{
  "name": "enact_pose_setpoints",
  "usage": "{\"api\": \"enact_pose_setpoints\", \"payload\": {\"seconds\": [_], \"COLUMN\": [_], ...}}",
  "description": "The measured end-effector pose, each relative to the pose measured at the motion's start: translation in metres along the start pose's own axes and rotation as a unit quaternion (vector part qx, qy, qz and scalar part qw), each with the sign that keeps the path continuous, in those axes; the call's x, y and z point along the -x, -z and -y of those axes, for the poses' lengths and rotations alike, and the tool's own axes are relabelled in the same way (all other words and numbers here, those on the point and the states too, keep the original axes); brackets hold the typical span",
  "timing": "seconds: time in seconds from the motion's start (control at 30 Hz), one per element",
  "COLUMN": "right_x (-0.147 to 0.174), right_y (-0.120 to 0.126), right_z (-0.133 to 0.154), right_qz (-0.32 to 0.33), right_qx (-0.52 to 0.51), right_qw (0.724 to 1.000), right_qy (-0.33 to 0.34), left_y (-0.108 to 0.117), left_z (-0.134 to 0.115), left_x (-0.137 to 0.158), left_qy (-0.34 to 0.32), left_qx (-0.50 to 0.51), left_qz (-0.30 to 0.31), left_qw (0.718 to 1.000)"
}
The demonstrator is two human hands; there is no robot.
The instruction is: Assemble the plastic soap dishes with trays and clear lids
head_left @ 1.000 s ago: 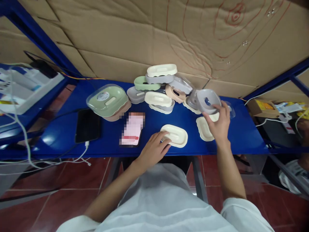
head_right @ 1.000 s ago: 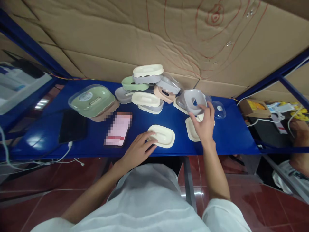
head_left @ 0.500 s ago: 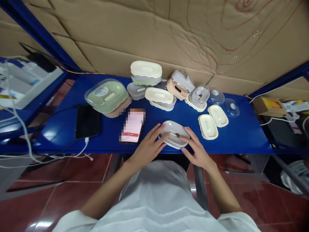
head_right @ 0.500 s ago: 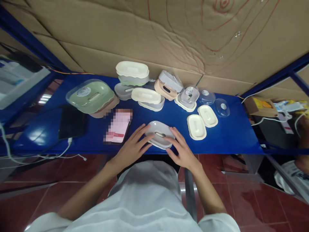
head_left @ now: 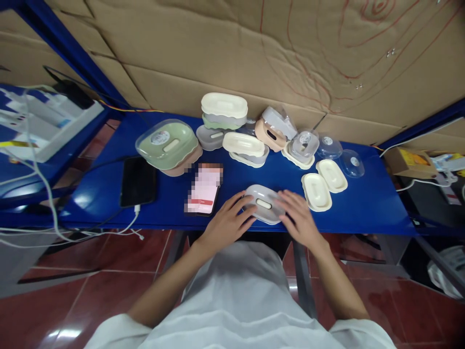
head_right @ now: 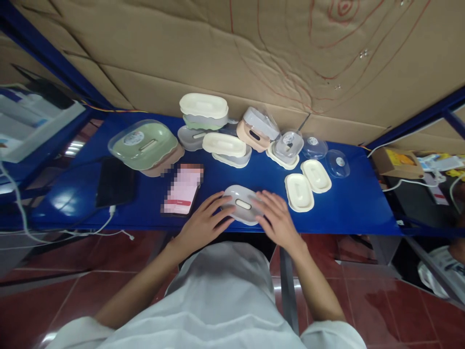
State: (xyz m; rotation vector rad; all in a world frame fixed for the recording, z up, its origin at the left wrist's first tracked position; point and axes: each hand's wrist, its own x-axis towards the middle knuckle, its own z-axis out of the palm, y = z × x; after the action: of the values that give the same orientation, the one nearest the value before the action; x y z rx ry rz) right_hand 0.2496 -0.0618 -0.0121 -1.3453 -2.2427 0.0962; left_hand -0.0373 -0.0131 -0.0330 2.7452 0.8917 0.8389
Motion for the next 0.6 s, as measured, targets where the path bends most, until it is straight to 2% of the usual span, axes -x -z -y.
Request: {"api": "enact_pose_setpoints", "payload": {"seconds": [0.1,0.13,0.2,0.27,0.33,0.43,0.5,0.6], "right_x": [-0.029,-0.043,-0.076,-0.114,-0.151,-0.193,-0.210,-0.219], "right_y": [0.020,0.026,0.034,0.037,0.036,0.035,0.038,0.043], "right_z": [-0.037,-0.054,-0.089,-0.123,-0.152,-0.181,-0.193,-0.202], "right_qz": [-0.110,-0.133,-0.138,-0.108,-0.048,0.045,0.084,0.105], "right_qx": [0.027,0.032,0.016,-0.034,-0.093,-0.181,-0.233,-0.271], "right_qw": [0.991,0.986,0.983,0.984,0.981,0.964,0.947,0.932], "right_qy": [-0.072,-0.093,-0.120,-0.140,-0.160,-0.191,-0.203,-0.218], "left_y": [0.001,0.001,0.001,0.000,0.000,-0.001,-0.001,0.000], "left_z": [-0.001,-0.002,-0.002,-0.002,-0.002,-0.001,0.000,0.000], "left_x": [0.000,0.000,0.000,0.000,0.001,0.003,0.003,0.003], "left_qy": [0.009,0.014,0.018,0.019,0.018,0.024,0.029,0.030], "left_qx": [0.009,0.013,0.019,0.019,0.017,0.023,0.029,0.037], "left_qz": [-0.014,-0.016,-0.019,-0.020,-0.020,-0.015,-0.010,-0.005], "left_qw": [1.000,1.000,0.999,0.999,0.999,0.999,0.999,0.999]}}
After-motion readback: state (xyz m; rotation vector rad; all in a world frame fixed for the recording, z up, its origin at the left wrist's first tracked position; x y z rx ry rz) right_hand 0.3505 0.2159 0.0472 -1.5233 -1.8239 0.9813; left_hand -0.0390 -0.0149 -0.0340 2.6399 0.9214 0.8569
